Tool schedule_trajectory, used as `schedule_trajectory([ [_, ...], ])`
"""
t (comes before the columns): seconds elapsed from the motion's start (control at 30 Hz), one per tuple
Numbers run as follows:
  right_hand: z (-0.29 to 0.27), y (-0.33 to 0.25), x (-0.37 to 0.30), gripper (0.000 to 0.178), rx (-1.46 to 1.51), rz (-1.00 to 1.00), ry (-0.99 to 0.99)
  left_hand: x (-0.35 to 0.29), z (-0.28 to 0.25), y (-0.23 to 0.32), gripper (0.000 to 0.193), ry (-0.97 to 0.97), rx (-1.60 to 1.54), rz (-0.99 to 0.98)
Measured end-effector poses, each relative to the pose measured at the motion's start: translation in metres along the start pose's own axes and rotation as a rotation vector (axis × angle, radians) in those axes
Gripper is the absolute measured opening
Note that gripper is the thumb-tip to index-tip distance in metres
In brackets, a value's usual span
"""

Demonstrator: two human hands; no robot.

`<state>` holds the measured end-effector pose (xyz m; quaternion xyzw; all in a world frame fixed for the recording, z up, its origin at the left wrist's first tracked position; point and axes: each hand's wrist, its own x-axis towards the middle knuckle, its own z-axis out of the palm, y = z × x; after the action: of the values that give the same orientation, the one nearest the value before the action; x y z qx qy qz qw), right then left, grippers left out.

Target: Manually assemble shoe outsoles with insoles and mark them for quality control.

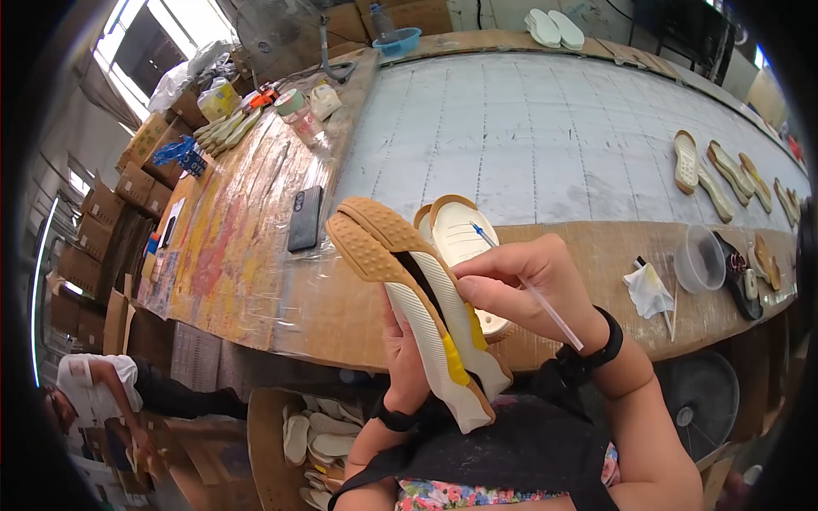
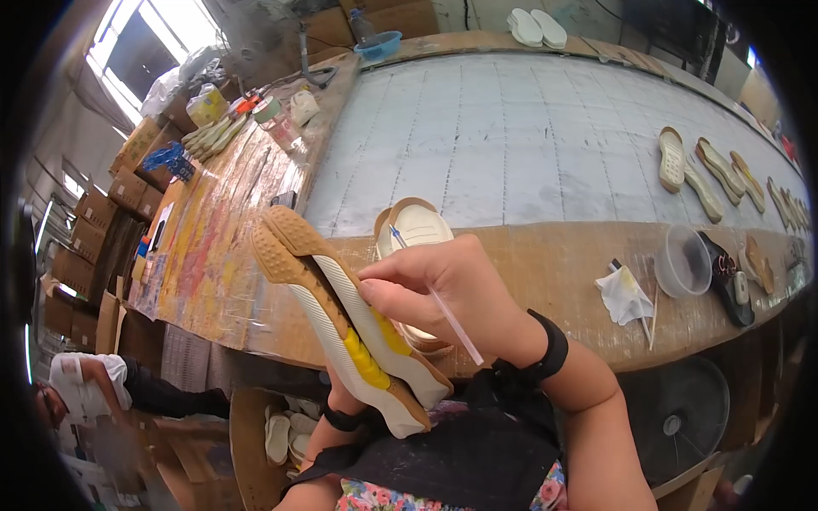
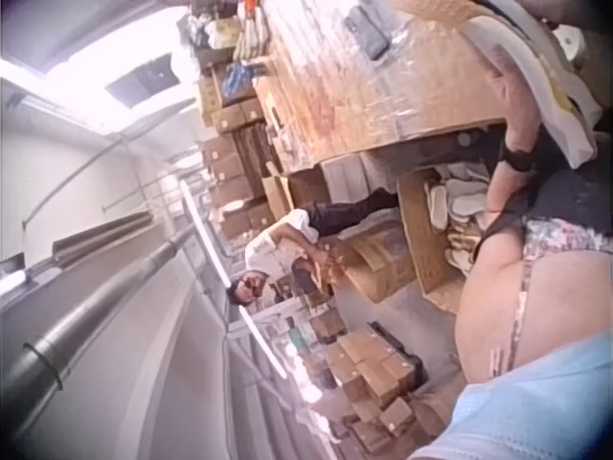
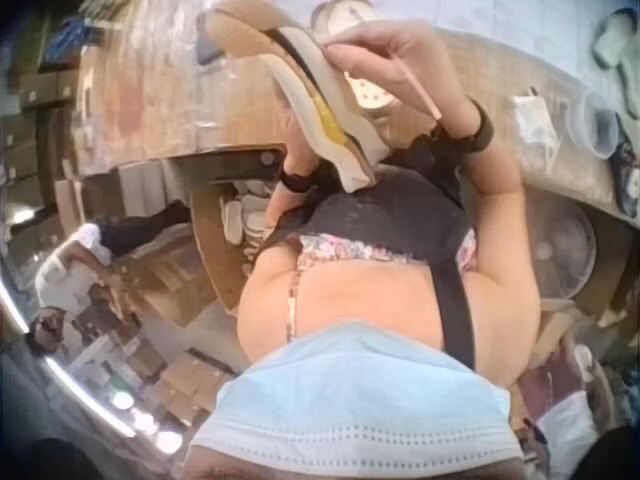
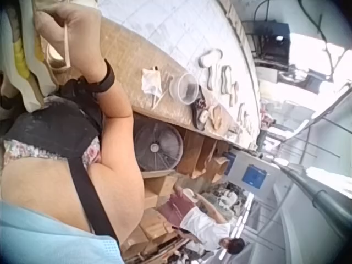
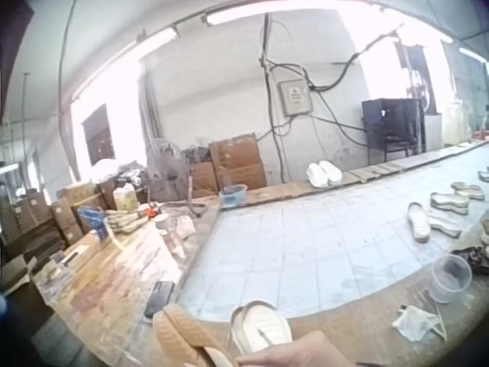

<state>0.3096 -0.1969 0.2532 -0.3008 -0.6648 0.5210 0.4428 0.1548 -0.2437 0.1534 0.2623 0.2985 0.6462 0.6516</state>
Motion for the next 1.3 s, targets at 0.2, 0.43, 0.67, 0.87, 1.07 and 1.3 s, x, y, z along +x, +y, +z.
schedule_trajectory([
  [0.2,-0.004,-0.003,-0.004,0.014,-0.18,0.035,0.005,-0.007,-0.019,-0.005,0.052,-0.053,0.265,-0.106],
  [0.43,-0.002,0.008,-0.008,0.019,-0.051,0.023,0.027,-0.008,-0.015,-0.014,0.032,0.027,0.057,-0.087],
  [0.67,-0.013,0.002,-0.01,0.022,-0.048,-0.025,-0.062,-0.012,-0.012,-0.017,0.029,0.026,-0.049,-0.2],
  [0.87,-0.011,0.002,-0.019,0.019,-0.139,-0.109,0.007,-0.012,-0.001,-0.016,0.031,-0.042,-0.033,-0.155],
  [1.07,-0.014,0.005,-0.023,0.022,-0.175,-0.124,0.026,-0.018,0.004,-0.016,0.029,-0.039,-0.021,-0.188],
  [1.3,-0.017,-0.017,-0.026,0.037,-0.057,0.046,-0.016,-0.015,0.004,-0.017,0.034,-0.045,0.206,0.025],
])
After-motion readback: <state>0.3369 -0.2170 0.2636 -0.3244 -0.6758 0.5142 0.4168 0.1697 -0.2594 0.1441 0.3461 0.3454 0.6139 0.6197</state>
